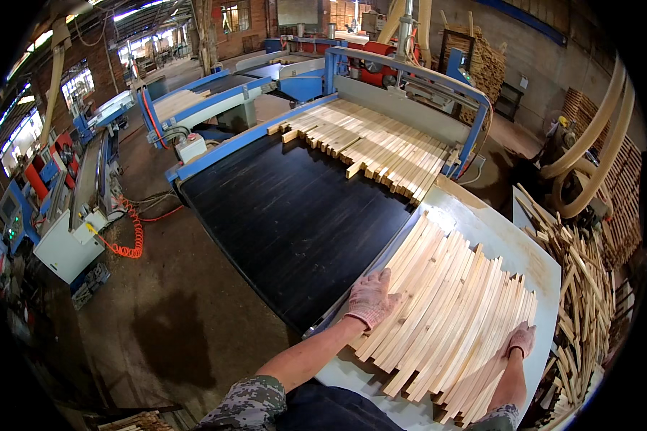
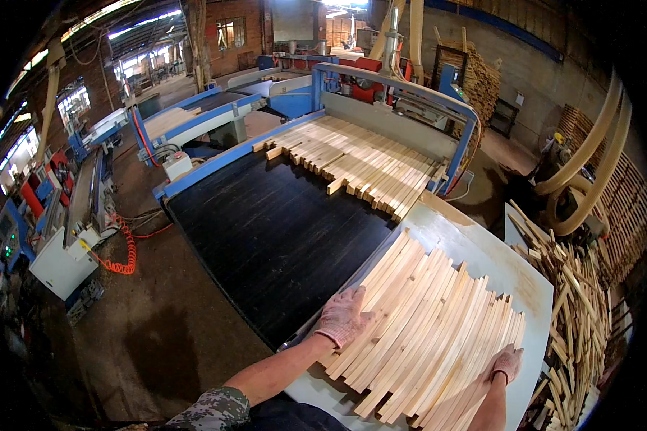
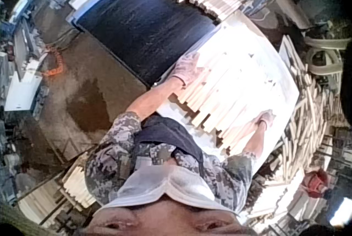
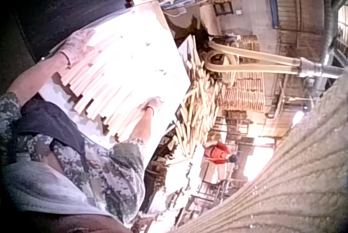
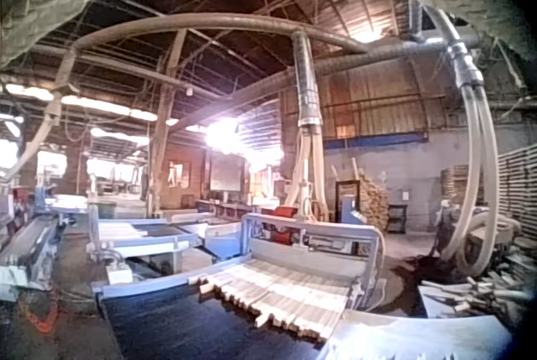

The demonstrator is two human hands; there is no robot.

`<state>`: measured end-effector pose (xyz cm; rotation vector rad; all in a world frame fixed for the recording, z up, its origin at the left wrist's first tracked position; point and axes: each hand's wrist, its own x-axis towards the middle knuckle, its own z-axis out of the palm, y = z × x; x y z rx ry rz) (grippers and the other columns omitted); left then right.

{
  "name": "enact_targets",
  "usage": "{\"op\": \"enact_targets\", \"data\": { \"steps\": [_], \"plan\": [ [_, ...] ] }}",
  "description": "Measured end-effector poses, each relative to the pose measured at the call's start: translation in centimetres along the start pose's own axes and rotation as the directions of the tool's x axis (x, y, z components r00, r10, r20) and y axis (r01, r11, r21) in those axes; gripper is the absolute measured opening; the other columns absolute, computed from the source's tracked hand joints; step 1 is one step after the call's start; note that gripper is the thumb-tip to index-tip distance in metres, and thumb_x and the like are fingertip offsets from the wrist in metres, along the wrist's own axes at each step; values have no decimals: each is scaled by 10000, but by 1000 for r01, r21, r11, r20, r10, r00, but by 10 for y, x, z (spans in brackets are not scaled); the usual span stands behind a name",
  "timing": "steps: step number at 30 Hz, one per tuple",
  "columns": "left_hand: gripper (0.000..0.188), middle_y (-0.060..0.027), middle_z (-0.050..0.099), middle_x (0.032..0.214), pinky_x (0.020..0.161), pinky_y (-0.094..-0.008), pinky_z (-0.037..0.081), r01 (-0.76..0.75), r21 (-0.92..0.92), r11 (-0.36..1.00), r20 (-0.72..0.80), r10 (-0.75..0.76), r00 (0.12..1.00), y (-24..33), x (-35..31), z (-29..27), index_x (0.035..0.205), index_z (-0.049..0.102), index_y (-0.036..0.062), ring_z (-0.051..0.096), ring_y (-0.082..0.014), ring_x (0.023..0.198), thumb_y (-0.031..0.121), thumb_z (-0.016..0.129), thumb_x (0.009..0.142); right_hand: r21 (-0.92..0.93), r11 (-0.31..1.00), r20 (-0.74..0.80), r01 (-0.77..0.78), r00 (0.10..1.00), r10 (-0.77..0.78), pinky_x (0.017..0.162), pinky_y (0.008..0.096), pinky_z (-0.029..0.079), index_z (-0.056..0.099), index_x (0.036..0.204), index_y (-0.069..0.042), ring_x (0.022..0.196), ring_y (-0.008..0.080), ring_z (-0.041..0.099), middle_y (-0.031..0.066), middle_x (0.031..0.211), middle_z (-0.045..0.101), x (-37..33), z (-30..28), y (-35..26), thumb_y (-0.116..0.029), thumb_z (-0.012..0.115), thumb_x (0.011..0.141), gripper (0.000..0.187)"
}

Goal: The person sorts and aligns wood strips on a table, places them onto a conveyor belt, and retrieves a stack of wood strips from a nearby sorting station to continue the process.

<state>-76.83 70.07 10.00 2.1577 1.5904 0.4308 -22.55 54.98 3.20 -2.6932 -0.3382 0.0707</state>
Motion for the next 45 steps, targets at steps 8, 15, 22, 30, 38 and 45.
{"op": "enact_targets", "data": {
  "steps": [8, 15, 22, 30, 38, 45],
  "plan": [
    [837, -241, 509, 1509, 1187, -471, 371, -27, 10, 1000, -35, 28, 999, -2, 1, 8, 1588, 408, 11, 514, -382, 1379, 519, 637, 964, 26, 1000, -13, -8, 1000, 8, 1056, 544, 501, 405, 1634, -171, 1292, 443, 621, 195, 1500, 604, 7, 1, 7, -534, 459, 1038, 700],
    [831, -238, 513, 1501, 1189, -469, 366, -37, 27, 999, -14, 38, 999, 1, 3, 8, 1586, 398, 5, 506, -365, 1392, 518, 627, 973, 100, 993, 53, -63, 997, 58, 1121, 478, 454, 391, 1639, -151, 1389, 382, 555, 143, 1580, 540, 5, -4, 10, -518, 456, 1062, 687],
    [831, -245, 547, 1468, 1181, -457, 373, -54, 1, 999, -48, 54, 997, 1, 4, 10, 1565, 421, -5, 533, -368, 1368, 522, 640, 961, -15, 1000, 37, 2, 999, -1, 1142, 416, 441, 415, 1615, -90, 1415, 352, 531, 133, 1607, 506, -25, -33, -9, -453, 432, 1095, 635],
    [794, -204, 585, 1383, 1116, -469, 410, -84, -1, 996, -122, 83, 989, -3, 4, 19, 1545, 447, 27, 568, -350, 1311, 498, 674, 948, 26, 1000, 48, -7, 999, 6, 1193, 388, 375, 393, 1625, -74, 1485, 305, 460, 115, 1646, 466, 0, -15, 7, -497, 414, 1094, 679],
    [776, -205, 561, 1413, 1145, -468, 394, 18, 51, 999, -41, -16, 999, -4, -2, 6, 1563, 437, 37, 578, -362, 1291, 504, 645, 979, 171, 983, 130, 73, 987, -96, 1207, 400, 354, 345, 1641, -56, 1469, 346, 477, 165, 1639, 465, 72, 61, 36, -521, 401, 1088, 725],
    [786, -216, 561, 1412, 1158, -480, 389, 40, 29, 999, -18, -40, 999, -4, -5, 0, 1576, 414, 31, 573, -369, 1307, 482, 653, 979, 64, 998, 52, 25, 998, -28, 1121, 442, 463, 393, 1622, -61, 1363, 402, 587, 196, 1546, 566, 66, 74, 24, -488, 390, 1094, 679]
  ]
}}
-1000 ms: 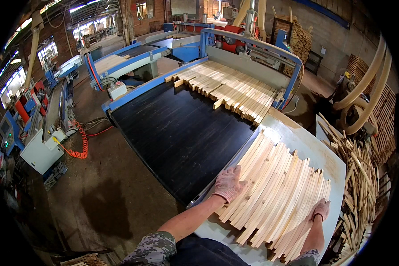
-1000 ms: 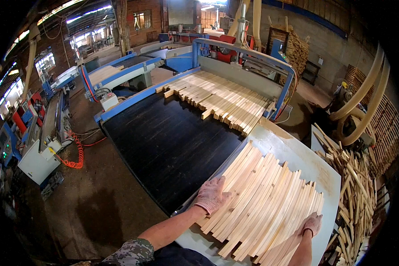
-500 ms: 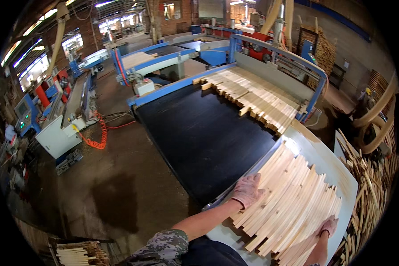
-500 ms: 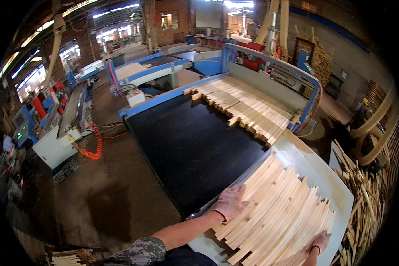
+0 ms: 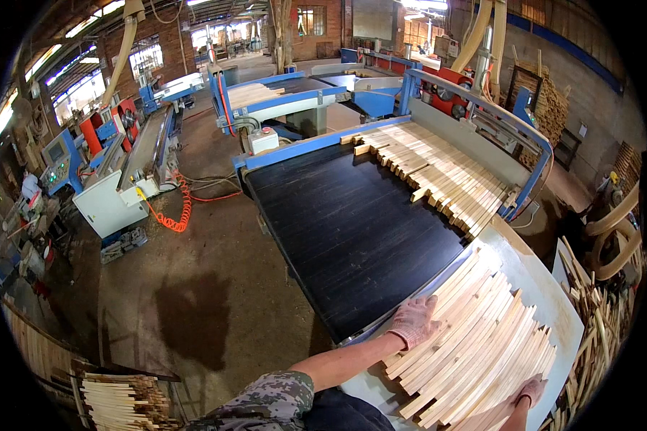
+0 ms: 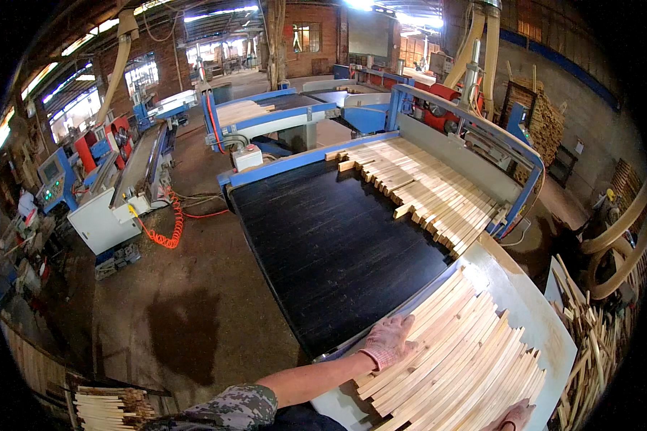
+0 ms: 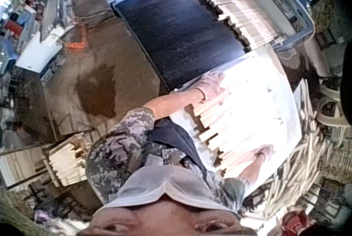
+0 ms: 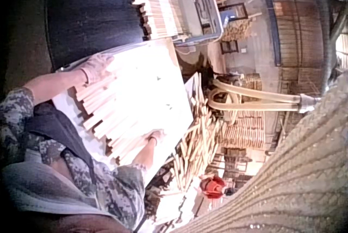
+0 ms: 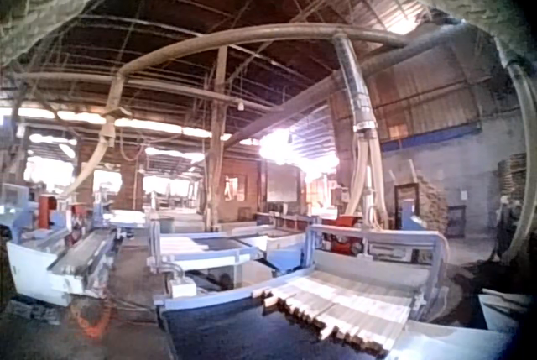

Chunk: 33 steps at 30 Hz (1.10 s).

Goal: The person sorts and aligns wood strips on a table, places them onto a conveyor belt, and retrieves a stack of wood strips from a nearby sorting station to continue the process.

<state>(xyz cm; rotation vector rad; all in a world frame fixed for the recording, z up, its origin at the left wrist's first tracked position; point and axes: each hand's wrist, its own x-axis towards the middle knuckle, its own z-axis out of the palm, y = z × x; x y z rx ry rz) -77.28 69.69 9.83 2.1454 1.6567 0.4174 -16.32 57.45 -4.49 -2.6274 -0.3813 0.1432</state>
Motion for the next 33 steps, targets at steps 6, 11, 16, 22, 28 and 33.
{"op": "enact_targets", "data": {
  "steps": [6, 11, 16, 22, 28, 33],
  "plan": [
    [787, -225, 557, 1416, 1161, -480, 386, -32, -32, 999, -10, 32, 999, 1, 2, 4, 1585, 406, 25, 575, -376, 1307, 468, 651, 982, -14, 1000, -30, -17, 999, 17, 1099, 461, 487, 389, 1629, -82, 1350, 401, 597, 193, 1540, 572, -18, -32, -8, -487, 385, 1096, 669],
    [781, -224, 557, 1417, 1151, -479, 389, -62, -64, 996, -3, 62, 998, 12, 0, -2, 1578, 420, 21, 581, -377, 1293, 469, 650, 981, 35, 999, -54, 40, 998, -38, 1090, 467, 491, 406, 1616, -74, 1343, 410, 597, 201, 1524, 583, 9, -50, 26, -502, 402, 1087, 680],
    [778, -223, 558, 1411, 1137, -475, 394, -32, -48, 998, -25, 31, 999, 2, 0, 1, 1576, 423, 20, 591, -377, 1263, 470, 646, 982, 161, 983, 133, 83, 985, -105, 1106, 472, 466, 461, 1560, -32, 1336, 444, 586, 240, 1505, 582, -12, -59, 5, -496, 401, 1072, 677],
    [777, -227, 561, 1398, 1143, -474, 391, -53, -43, 998, -25, 52, 998, 3, 1, 2, 1576, 414, 10, 584, -372, 1277, 481, 629, 996, 29, 970, 23, 243, 970, -243, 1136, 473, 433, 474, 1536, 7, 1361, 453, 557, 274, 1502, 568, -19, -64, 15, -475, 410, 1054, 684],
    [782, -228, 562, 1395, 1166, -476, 379, -74, -59, 996, -43, 71, 997, 7, 1, 2, 1579, 406, 8, 568, -372, 1306, 484, 628, 999, -121, 989, -65, 86, 993, -95, 1157, 460, 419, 434, 1578, -7, 1387, 445, 538, 259, 1533, 547, -15, -58, 2, -486, 414, 1052, 712],
    [788, -232, 558, 1407, 1173, -482, 377, -41, -56, 998, -10, 41, 999, 3, 1, 1, 1586, 396, 13, 560, -374, 1324, 477, 637, 996, 159, 981, 104, 109, 987, -127, 1161, 453, 421, 418, 1594, -12, 1382, 430, 553, 244, 1530, 559, -5, -64, 16, -497, 418, 1056, 724]
  ]
}}
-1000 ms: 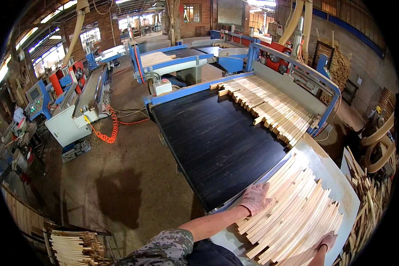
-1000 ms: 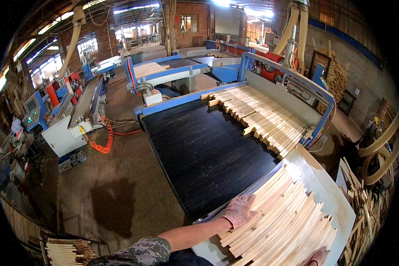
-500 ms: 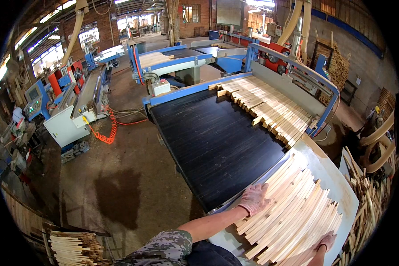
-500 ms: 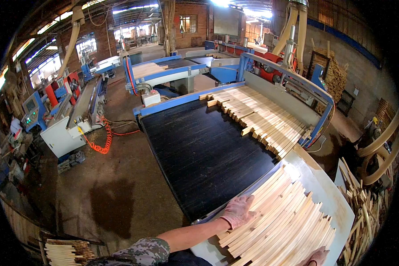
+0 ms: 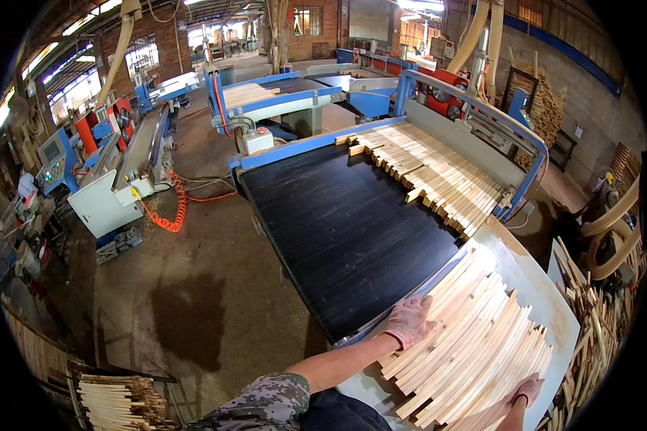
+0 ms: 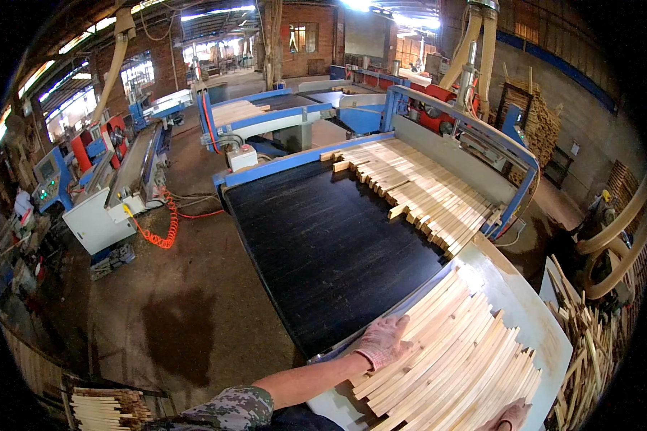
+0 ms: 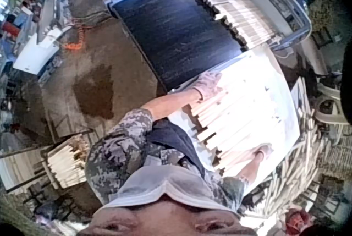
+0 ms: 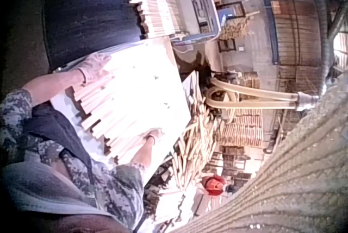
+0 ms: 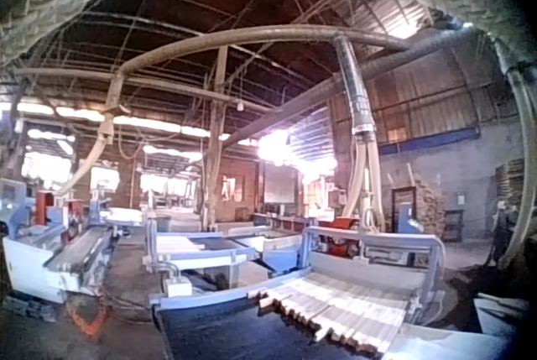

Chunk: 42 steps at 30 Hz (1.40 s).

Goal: The person sorts and aligns wood strips on a table, places them onto a conveyor belt, and retrieves a stack of wood strips from a nearby sorting station to continue the process.

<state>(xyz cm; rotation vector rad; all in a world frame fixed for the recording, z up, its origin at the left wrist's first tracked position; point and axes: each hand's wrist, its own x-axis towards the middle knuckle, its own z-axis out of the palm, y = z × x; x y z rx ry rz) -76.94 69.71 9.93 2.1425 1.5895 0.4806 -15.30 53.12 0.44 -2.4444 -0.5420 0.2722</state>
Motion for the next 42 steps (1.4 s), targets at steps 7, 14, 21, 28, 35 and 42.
{"op": "enact_targets", "data": {
  "steps": [7, 14, 21, 28, 35, 42],
  "plan": [
    [783, -234, 553, 1430, 1182, -484, 377, 17, 7, 1000, 51, -18, 999, 6, -2, -10, 1596, 382, 13, 552, -377, 1345, 482, 616, 1015, -42, 999, -13, -6, 1000, 6, 1146, 442, 436, 446, 1581, -15, 1363, 421, 575, 232, 1514, 581, 23, 6, 14, -513, 429, 1059, 721],
    [785, -234, 545, 1435, 1184, -478, 377, 9, 7, 1000, 56, -9, 998, 5, -1, -10, 1596, 379, 12, 557, -371, 1336, 481, 620, 1015, -176, 984, -152, 19, 987, -47, 1130, 456, 452, 438, 1584, -12, 1362, 424, 576, 235, 1524, 571, 18, 25, 11, -509, 425, 1067, 717],
    [769, -231, 571, 1396, 1151, -485, 392, -6, 1, 1000, -19, 6, 1000, -1, 3, 1, 1559, 421, 15, 576, -374, 1299, 464, 661, 983, -286, 958, -137, -38, 991, -1, 1112, 463, 471, 425, 1583, -15, 1344, 413, 596, 220, 1512, 588, 8, 31, -4, -475, 413, 1084, 680],
    [761, -231, 585, 1371, 1145, -488, 389, 20, 9, 1000, -28, -20, 999, -2, 2, 3, 1540, 442, 18, 580, -380, 1288, 457, 679, 966, -49, 985, -184, -168, 970, 157, 1103, 447, 488, 456, 1563, -54, 1328, 401, 610, 176, 1531, 584, -6, 48, -21, -475, 401, 1092, 634],
    [790, -239, 574, 1379, 1148, -487, 388, -9, -31, 999, -21, 8, 1000, 0, 2, 1, 1552, 427, -4, 573, -389, 1289, 455, 684, 962, -43, 991, -125, -130, 984, 123, 1141, 447, 456, 380, 1614, -42, 1366, 415, 577, 201, 1544, 564, -17, 21, -21, -507, 417, 1085, 705],
    [806, -237, 573, 1364, 1129, -484, 411, -32, -4, 999, -2, 32, 999, 2, 1, 0, 1571, 416, -4, 580, -385, 1266, 465, 678, 970, -43, 999, -69, -21, 997, 18, 1161, 460, 428, 391, 1617, -51, 1384, 420, 559, 217, 1557, 545, -23, -7, -10, -517, 417, 1067, 721]
  ]
}}
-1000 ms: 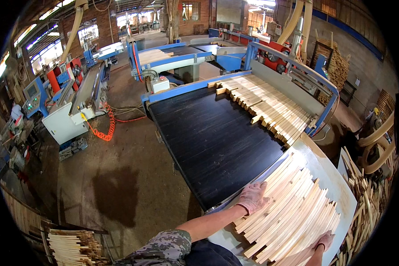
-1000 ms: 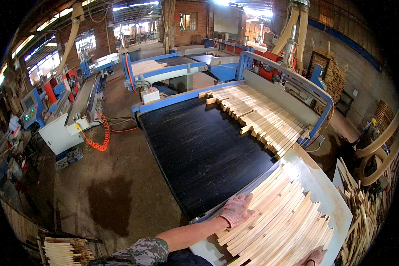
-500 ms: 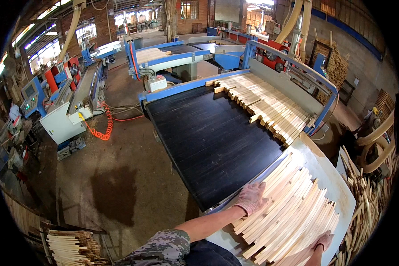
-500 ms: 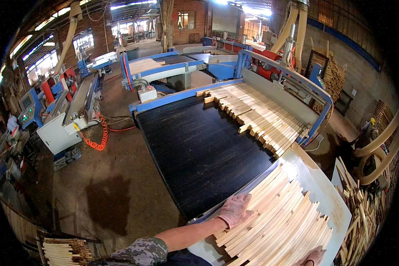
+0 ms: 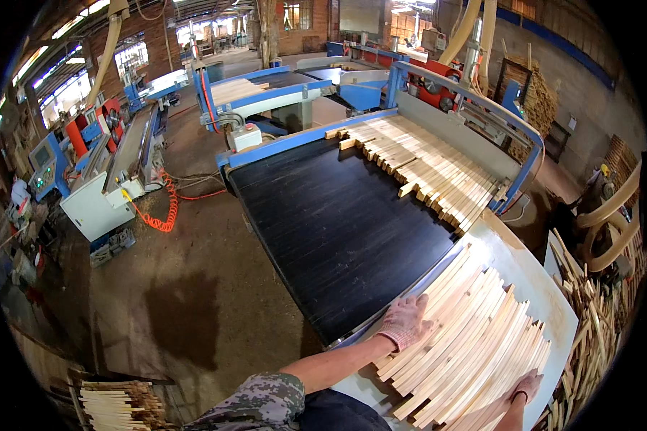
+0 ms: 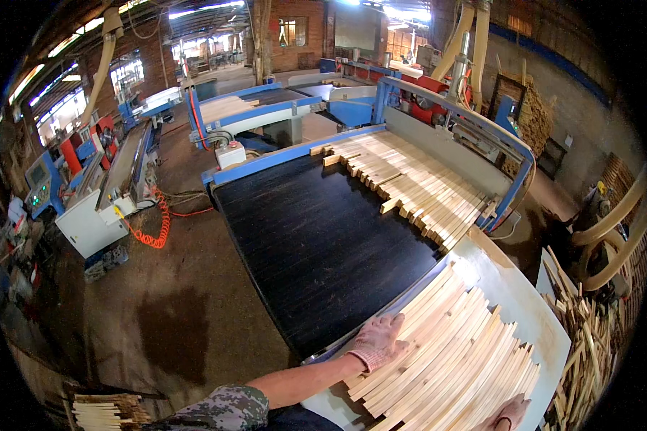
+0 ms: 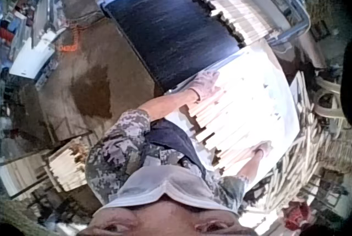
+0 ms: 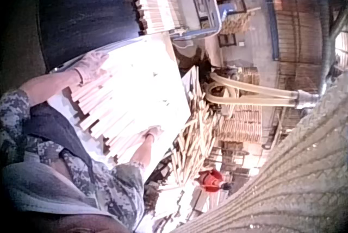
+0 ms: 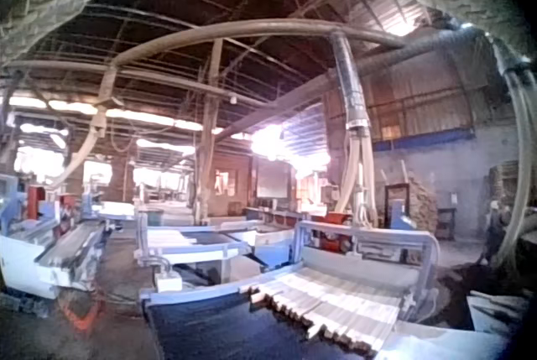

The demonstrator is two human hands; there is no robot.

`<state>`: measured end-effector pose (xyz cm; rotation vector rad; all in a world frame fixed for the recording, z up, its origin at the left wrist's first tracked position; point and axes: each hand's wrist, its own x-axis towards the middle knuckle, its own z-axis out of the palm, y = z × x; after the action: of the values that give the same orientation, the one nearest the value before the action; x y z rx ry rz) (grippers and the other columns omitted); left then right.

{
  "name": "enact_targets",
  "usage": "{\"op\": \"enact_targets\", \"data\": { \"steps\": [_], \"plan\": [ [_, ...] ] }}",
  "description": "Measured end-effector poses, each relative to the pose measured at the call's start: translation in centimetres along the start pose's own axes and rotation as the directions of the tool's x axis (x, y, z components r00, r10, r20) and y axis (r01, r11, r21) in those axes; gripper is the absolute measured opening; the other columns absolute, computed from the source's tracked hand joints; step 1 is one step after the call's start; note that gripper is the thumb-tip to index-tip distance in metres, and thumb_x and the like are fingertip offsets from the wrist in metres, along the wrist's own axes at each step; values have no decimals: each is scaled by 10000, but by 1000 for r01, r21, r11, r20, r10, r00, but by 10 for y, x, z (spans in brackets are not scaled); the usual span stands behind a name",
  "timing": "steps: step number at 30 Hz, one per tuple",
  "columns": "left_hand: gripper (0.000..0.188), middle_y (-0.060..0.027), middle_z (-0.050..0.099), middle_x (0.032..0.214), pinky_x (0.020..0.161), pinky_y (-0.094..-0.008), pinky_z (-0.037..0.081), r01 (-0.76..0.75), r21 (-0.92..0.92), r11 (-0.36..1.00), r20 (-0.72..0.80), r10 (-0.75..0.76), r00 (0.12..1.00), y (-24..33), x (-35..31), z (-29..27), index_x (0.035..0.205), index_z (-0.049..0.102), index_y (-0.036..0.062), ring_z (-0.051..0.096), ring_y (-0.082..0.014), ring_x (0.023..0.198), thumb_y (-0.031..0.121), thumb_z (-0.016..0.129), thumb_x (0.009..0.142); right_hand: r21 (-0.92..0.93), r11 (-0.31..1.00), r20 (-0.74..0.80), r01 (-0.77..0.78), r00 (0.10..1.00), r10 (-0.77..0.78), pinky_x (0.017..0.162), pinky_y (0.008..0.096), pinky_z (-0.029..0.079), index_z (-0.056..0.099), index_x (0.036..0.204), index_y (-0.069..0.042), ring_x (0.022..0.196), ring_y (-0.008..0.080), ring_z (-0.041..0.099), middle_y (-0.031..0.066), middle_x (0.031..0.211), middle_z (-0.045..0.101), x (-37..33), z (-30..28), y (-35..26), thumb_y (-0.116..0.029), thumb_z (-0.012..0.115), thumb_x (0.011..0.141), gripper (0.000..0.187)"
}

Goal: The person sorts and aligns wood strips on a table, places them onto a conveyor belt, and retrieves a stack of wood strips from a nearby sorting station to continue the process.

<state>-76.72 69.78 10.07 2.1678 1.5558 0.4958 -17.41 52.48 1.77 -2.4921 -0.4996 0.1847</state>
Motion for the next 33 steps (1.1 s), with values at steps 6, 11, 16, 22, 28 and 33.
{"op": "enact_targets", "data": {
  "steps": [6, 11, 16, 22, 28, 33],
  "plan": [
    [809, -238, 565, 1371, 1139, -481, 402, 15, 25, 1000, 20, -15, 1000, 3, -2, -9, 1570, 410, -1, 583, -386, 1263, 469, 678, 969, -49, 991, -106, -121, 988, 116, 1153, 474, 431, 420, 1604, -55, 1386, 427, 553, 223, 1544, 554, -19, 22, -29, -515, 411, 1058, 714],
    [809, -232, 563, 1370, 1122, -482, 412, -5, 29, 1000, -23, 6, 1000, -2, 2, 4, 1568, 408, 4, 587, -380, 1253, 470, 682, 967, -205, 974, -166, -97, 984, 63, 1145, 481, 433, 430, 1604, -76, 1372, 427, 565, 203, 1533, 572, -14, 19, -24, -530, 368, 1062, 710],
    [810, -212, 567, 1354, 1085, -467, 434, -12, 66, 998, -57, 16, 998, -3, 2, 8, 1576, 405, 16, 587, -357, 1242, 465, 686, 963, -165, 976, -100, -144, 987, 129, 1163, 474, 418, 410, 1619, -88, 1400, 407, 546, 180, 1555, 559, -11, 22, -24, -532, 379, 1060, 714],
    [810, -215, 565, 1352, 1094, -469, 431, 7, 38, 999, -23, -6, 1000, -2, 2, 2, 1575, 407, 10, 579, -356, 1252, 453, 691, 958, -156, 977, -79, -142, 988, 131, 1165, 470, 418, 401, 1627, -98, 1421, 396, 529, 171, 1582, 534, -24, 16, -36, -540, 390, 1053, 725],
    [799, -216, 565, 1356, 1104, -471, 425, -14, 25, 1000, -21, 14, 1000, 0, 1, 0, 1564, 423, 4, 577, -358, 1254, 446, 695, 957, -185, 970, -109, -155, 985, 136, 1169, 467, 415, 400, 1627, -95, 1422, 408, 525, 176, 1601, 510, -23, 11, -34, -533, 407, 1047, 727],
    [794, -216, 568, 1359, 1108, -471, 419, -5, 14, 1000, -24, 6, 1000, -4, 1, 1, 1561, 430, 7, 577, -360, 1261, 451, 694, 958, -257, 960, -48, -116, 993, 107, 1180, 473, 398, 409, 1616, -69, 1433, 420, 508, 200, 1595, 509, -32, 9, -44, -511, 409, 1049, 719]
  ]
}}
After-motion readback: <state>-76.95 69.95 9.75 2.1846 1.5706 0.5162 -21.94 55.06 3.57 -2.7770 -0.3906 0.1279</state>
